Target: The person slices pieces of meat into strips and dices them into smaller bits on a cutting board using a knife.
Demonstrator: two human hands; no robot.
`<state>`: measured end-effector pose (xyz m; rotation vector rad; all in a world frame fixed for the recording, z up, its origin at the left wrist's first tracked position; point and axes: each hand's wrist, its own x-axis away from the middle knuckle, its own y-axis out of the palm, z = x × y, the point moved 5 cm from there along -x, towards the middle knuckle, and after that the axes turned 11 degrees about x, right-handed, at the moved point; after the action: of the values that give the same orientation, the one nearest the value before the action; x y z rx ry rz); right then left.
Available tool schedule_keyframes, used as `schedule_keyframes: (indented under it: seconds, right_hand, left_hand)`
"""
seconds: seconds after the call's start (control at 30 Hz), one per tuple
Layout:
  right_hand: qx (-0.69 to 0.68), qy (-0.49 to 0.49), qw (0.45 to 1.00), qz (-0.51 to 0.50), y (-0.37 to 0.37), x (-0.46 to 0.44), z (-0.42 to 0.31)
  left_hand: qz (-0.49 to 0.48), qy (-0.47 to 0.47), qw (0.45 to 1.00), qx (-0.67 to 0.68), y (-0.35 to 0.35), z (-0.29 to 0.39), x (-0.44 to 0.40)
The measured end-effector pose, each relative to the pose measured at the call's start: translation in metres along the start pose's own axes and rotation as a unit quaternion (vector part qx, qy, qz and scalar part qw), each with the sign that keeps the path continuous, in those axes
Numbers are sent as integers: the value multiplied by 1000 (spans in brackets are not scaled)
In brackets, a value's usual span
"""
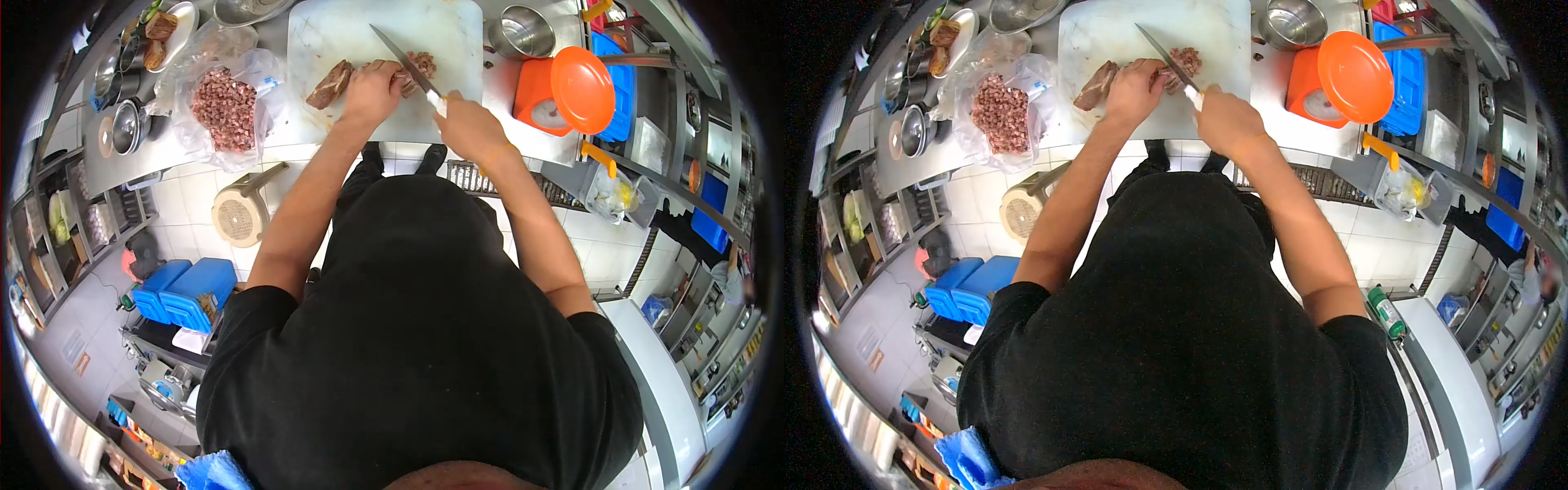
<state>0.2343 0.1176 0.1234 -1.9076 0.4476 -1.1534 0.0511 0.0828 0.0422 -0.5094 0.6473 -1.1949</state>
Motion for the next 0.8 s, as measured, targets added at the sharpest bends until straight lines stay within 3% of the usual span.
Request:
schedule_keyframes:
  seconds: [0.27,0.5,0.6,0.8]
  right_hand:
    - [-45,16,997,62,73,-28,6]
    - [-34,-2,997,74,32,-33,-5]
    - [-10,7,998,63,21,1,-2]
    - [13,12,999,44,34,24,5]
  left_hand:
    - [-9,51,998,-28,7,-1,2]
    - [-4,53,999,-9,2,-5,2]
    - [-29,-32,999,-2,-5,1,5]
    - [-17,27,999,-27,0,-3,3]
